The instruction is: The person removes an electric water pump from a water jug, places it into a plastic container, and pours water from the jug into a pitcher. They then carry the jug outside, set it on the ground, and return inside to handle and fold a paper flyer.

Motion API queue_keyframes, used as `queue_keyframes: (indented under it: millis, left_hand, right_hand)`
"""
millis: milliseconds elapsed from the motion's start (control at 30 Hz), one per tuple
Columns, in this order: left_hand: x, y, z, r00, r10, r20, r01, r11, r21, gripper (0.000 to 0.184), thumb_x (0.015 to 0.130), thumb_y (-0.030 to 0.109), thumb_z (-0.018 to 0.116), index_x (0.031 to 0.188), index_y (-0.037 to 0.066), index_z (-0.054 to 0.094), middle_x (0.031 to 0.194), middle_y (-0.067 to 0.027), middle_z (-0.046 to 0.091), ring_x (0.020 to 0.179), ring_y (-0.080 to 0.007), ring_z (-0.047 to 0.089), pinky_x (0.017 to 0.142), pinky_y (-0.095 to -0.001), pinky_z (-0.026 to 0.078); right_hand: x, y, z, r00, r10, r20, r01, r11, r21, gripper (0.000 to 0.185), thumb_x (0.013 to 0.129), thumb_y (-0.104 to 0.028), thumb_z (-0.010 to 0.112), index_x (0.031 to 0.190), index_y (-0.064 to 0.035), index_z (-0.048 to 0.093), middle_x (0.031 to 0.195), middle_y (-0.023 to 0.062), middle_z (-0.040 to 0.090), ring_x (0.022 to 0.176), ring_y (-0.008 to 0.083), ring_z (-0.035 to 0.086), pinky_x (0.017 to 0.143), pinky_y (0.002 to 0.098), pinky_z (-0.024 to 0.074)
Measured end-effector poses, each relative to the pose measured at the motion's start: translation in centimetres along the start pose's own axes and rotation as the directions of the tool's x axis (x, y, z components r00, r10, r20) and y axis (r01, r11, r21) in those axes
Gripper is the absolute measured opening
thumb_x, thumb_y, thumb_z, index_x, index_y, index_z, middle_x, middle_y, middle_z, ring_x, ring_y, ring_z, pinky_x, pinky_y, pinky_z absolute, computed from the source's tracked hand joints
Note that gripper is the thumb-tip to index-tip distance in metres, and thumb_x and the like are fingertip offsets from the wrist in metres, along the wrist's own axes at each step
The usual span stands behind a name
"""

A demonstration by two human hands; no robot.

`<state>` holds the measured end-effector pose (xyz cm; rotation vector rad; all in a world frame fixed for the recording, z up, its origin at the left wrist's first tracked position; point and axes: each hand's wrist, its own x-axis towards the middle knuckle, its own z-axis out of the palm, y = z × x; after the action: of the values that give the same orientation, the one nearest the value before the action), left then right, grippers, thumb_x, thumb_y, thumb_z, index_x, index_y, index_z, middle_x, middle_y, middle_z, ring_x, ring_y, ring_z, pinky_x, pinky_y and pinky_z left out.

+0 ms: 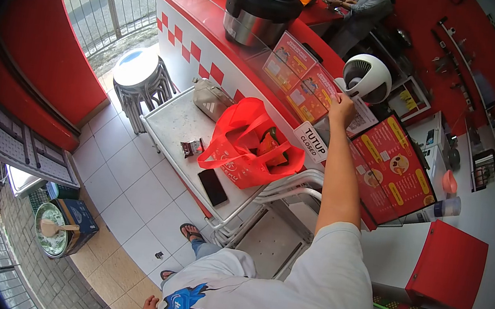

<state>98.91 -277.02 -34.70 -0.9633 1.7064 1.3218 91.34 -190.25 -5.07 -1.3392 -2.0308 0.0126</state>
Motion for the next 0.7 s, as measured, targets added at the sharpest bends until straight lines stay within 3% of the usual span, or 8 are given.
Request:
queue_keyframes:
  millis: [33, 133, 333, 367, 433, 500, 567, 700]
  left_hand:
    - [0.0, -1.5, 0.5, 1.000, 0.020, 0.015, -0.020, 0.999, 0.028, 0.041, 0.088, 0.019, 0.063, 0.127, 0.014, 0.055, 0.110, -0.0047, 0.065, 0.076, -0.0199, 0.063, 0.067, -0.0316, 0.049]
    - [1.3, -4.9, -0.9, 0.996, 0.077, 0.052, -0.083, 0.990, 0.112, 0.040, 0.088, 0.020, 0.063, 0.127, 0.014, 0.055, 0.109, -0.0047, 0.064, 0.076, -0.0206, 0.063, 0.067, -0.0318, 0.050]
    - [3.7, -7.0, -3.1, 0.972, 0.206, 0.113, -0.228, 0.941, 0.249, 0.039, 0.088, 0.020, 0.063, 0.126, 0.014, 0.055, 0.108, -0.0048, 0.064, 0.077, -0.0219, 0.064, 0.066, -0.0323, 0.050]
    - [4.3, -6.6, -3.0, 0.966, 0.230, 0.119, -0.254, 0.930, 0.264, 0.039, 0.088, 0.020, 0.062, 0.126, 0.014, 0.055, 0.107, -0.0049, 0.064, 0.077, -0.0222, 0.064, 0.066, -0.0324, 0.050]
    - [5.3, -6.1, -3.8, 0.955, 0.270, 0.127, -0.296, 0.905, 0.305, 0.039, 0.088, 0.020, 0.062, 0.126, 0.014, 0.055, 0.107, -0.0049, 0.064, 0.077, -0.0226, 0.064, 0.066, -0.0325, 0.050]
    - [5.0, -3.8, -3.3, 0.948, 0.289, 0.133, -0.317, 0.887, 0.335, 0.039, 0.088, 0.020, 0.062, 0.126, 0.014, 0.055, 0.107, -0.0049, 0.064, 0.077, -0.0229, 0.064, 0.066, -0.0326, 0.050]
    - [2.6, 0.1, -1.0, 0.998, 0.063, 0.008, -0.063, 0.998, 0.002, 0.041, 0.089, 0.022, 0.061, 0.128, 0.014, 0.054, 0.108, -0.0046, 0.064, 0.080, -0.0231, 0.064, 0.066, -0.0319, 0.049]
    - [1.4, 3.9, 1.5, 0.995, 0.100, -0.003, -0.100, 0.993, 0.065, 0.038, 0.090, 0.022, 0.060, 0.127, 0.013, 0.054, 0.107, -0.0052, 0.064, 0.087, -0.0235, 0.063, 0.064, -0.0322, 0.050]
  right_hand:
    - [0.7, 1.7, 1.2, 1.000, -0.015, 0.019, 0.015, 1.000, 0.026, 0.023, 0.082, -0.024, 0.071, 0.099, -0.0083, 0.073, 0.087, 0.0135, 0.072, 0.075, 0.0278, 0.071, 0.073, 0.0377, 0.0531]
    - [0.7, 2.1, 1.4, 1.000, -0.013, 0.002, 0.013, 1.000, 0.014, 0.023, 0.082, -0.023, 0.072, 0.099, -0.0078, 0.073, 0.085, 0.0126, 0.072, 0.070, 0.0252, 0.071, 0.070, 0.0361, 0.0535]
    - [1.4, 1.4, 0.3, 0.998, -0.037, -0.051, 0.040, 0.997, 0.065, 0.020, 0.082, -0.020, 0.070, 0.097, -0.0083, 0.073, 0.084, 0.0125, 0.072, 0.068, 0.0251, 0.071, 0.069, 0.0354, 0.0534]
    - [1.6, -0.9, -2.2, 0.992, -0.024, -0.124, 0.036, 0.994, 0.101, 0.020, 0.082, -0.025, 0.071, 0.091, -0.0076, 0.073, 0.084, 0.0141, 0.070, 0.080, 0.0339, 0.068, 0.071, 0.0414, 0.0521]
    - [3.0, -3.1, -6.2, 0.974, 0.015, -0.225, 0.083, 0.905, 0.417, 0.023, 0.087, -0.027, 0.070, 0.091, -0.0042, 0.071, 0.072, 0.0086, 0.069, 0.061, 0.0165, 0.066, 0.058, 0.0308, 0.0499]
    - [4.1, -5.1, -10.6, 0.932, 0.038, -0.360, 0.204, 0.767, 0.609, 0.024, 0.089, -0.028, 0.070, 0.092, -0.0040, 0.069, 0.071, 0.0030, 0.069, 0.056, 0.0091, 0.063, 0.052, 0.0254, 0.0462]
    - [3.9, -7.7, -14.5, 0.914, 0.113, -0.390, 0.264, 0.565, 0.782, 0.024, 0.089, -0.028, 0.071, 0.095, -0.0043, 0.068, 0.077, 0.0020, 0.069, 0.058, 0.0082, 0.062, 0.052, 0.0220, 0.0441]
    - [1.3, -10.7, -17.8, 0.968, 0.127, -0.216, 0.167, 0.315, 0.934, 0.024, 0.087, -0.025, 0.073, 0.098, -0.0064, 0.063, 0.084, 0.0033, 0.069, 0.061, 0.0086, 0.061, 0.055, 0.0194, 0.0429]
